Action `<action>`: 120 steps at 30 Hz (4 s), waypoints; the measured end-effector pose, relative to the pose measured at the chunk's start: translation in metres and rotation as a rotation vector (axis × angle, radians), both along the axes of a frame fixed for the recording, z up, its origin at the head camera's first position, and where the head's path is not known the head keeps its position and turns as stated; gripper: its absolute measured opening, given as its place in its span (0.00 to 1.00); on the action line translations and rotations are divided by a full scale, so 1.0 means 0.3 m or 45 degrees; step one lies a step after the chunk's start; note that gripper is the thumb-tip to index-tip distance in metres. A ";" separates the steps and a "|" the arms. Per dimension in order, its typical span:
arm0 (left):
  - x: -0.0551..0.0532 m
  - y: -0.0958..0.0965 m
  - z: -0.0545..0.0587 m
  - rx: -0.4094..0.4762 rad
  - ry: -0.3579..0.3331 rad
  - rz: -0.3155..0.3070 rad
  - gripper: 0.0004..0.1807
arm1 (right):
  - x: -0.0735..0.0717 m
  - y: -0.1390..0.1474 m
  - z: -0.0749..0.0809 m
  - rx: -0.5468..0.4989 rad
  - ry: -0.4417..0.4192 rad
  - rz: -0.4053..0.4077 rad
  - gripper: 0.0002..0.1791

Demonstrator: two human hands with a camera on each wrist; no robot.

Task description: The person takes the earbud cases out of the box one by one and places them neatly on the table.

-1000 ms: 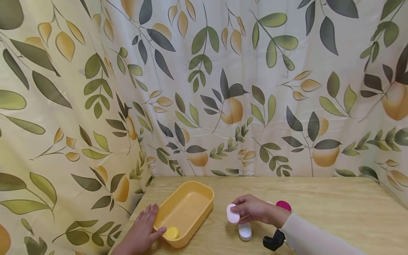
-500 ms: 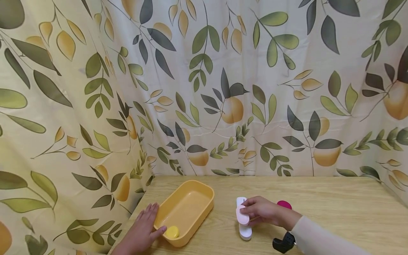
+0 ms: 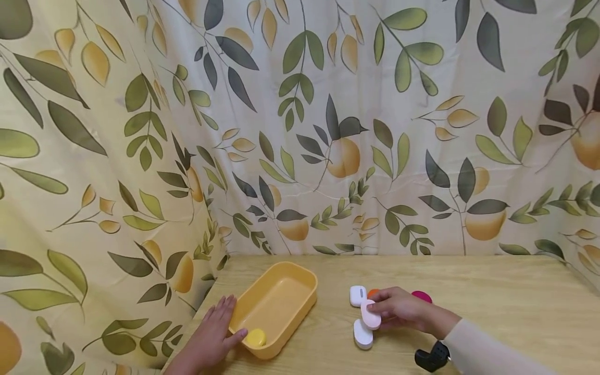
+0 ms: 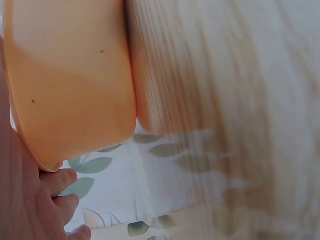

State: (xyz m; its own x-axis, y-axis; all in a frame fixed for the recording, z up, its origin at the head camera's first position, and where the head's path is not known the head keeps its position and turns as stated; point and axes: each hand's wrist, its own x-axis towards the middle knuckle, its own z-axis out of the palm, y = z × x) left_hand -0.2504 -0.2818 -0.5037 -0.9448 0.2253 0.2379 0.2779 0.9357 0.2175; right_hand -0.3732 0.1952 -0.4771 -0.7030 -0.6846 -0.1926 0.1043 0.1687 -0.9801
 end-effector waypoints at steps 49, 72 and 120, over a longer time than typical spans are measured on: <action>0.005 0.012 0.006 0.037 0.006 0.015 0.49 | 0.037 0.096 -0.053 0.069 -0.011 -0.078 0.17; 0.003 0.012 -0.001 0.024 0.054 0.010 0.48 | 0.061 0.085 -0.037 0.226 0.144 -0.099 0.13; 0.011 0.018 0.003 0.032 0.004 0.014 0.49 | 0.036 0.090 -0.012 0.447 0.410 -0.146 0.07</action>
State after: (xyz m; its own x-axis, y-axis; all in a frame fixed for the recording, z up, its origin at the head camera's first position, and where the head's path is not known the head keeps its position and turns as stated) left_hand -0.2471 -0.2764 -0.5029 -0.9464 0.2089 0.2464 0.2684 0.9329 0.2400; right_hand -0.3624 0.2222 -0.4806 -0.8320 -0.5319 -0.1580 -0.1577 0.4997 -0.8517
